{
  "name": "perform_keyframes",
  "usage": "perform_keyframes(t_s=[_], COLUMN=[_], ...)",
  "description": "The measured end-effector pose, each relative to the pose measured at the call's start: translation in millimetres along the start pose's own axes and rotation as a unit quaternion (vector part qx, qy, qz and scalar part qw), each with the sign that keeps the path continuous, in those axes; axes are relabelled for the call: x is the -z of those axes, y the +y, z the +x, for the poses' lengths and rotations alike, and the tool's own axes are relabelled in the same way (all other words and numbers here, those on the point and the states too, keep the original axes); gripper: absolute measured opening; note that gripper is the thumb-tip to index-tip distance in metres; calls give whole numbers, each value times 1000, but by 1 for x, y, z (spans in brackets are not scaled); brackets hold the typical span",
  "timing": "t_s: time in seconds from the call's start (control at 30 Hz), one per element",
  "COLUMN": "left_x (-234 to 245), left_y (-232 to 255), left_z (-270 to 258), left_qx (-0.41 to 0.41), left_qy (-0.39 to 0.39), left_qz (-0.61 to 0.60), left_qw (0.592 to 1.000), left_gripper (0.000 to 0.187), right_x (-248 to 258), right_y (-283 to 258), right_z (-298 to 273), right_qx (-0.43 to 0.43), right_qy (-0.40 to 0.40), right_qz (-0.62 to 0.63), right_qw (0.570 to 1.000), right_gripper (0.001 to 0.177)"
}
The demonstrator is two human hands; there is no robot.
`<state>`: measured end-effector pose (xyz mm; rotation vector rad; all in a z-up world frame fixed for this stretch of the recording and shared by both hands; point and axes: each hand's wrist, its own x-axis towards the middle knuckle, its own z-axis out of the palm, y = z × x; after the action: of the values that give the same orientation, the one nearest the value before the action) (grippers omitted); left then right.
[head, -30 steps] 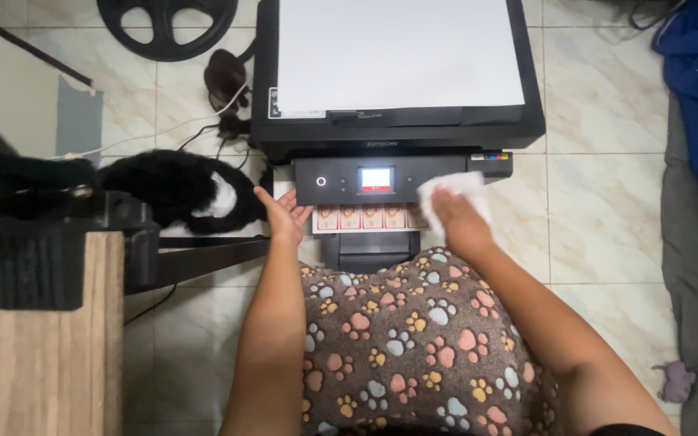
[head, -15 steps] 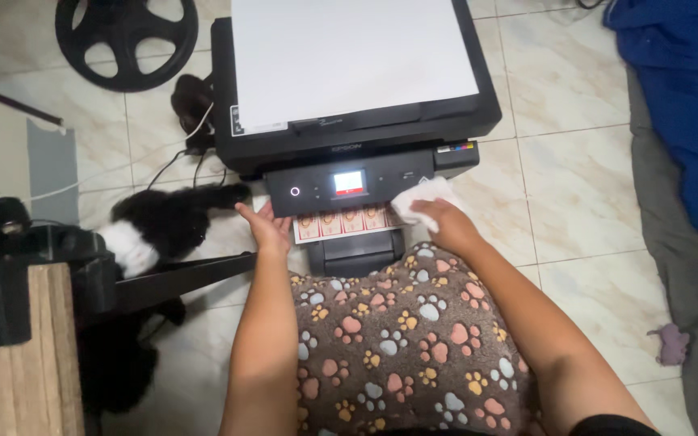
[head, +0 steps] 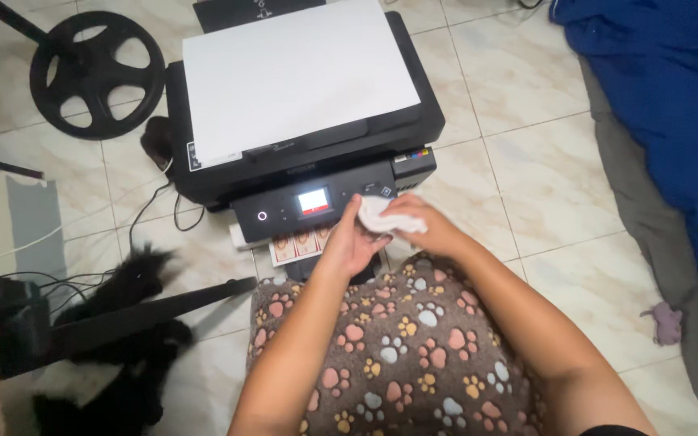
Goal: The person handles a sheet of printed labels, then sits on the floor and wipes the front and sides of an Epson printer with a white cloth. The person opens the ink cartridge cover, wipes the area, and closes it again.
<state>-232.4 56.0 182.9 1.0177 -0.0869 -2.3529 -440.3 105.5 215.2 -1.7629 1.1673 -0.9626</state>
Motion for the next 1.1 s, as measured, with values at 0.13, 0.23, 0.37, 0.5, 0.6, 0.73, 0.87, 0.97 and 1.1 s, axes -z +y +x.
perform_keyframes(t_s=[0.13, 0.23, 0.37, 0.5, 0.6, 0.73, 0.87, 0.97, 1.1], left_x=[18, 36, 53, 56, 57, 63, 65, 64, 61], left_y=[-14, -12, 9, 27, 33, 41, 43, 40, 43], left_z=[26, 43, 49, 39, 31, 28, 25, 24, 21], left_qx=[-112, -167, -144, -129, -122, -118, -113, -117, -118], left_qy=[-64, 7, 4, -5, -4, 3, 8, 8, 10], left_qz=[9, 63, 68, 63, 85, 92, 90, 77, 77], left_qw=[992, 984, 987, 990, 989, 989, 989, 990, 990], left_gripper=[40, 42, 44, 44, 44, 44, 44, 44, 45], right_x=[2, 23, 53, 57, 56, 60, 61, 63, 65], right_y=[-4, 23, 82, 110, 116, 116, 107, 104, 110], right_z=[3, 7, 16, 34, 41, 48, 52, 53, 57], right_qx=[19, -37, -96, -70, -106, -141, -165, -161, -161], right_qy=[-128, -149, 53, 67, 61, 53, 41, 39, 11], right_qz=[-53, 15, -144, -291, -351, -340, -331, -342, -378], right_qw=[990, 988, 984, 952, 928, 928, 928, 925, 912], right_gripper=[48, 47, 41, 51, 54, 50, 50, 49, 50])
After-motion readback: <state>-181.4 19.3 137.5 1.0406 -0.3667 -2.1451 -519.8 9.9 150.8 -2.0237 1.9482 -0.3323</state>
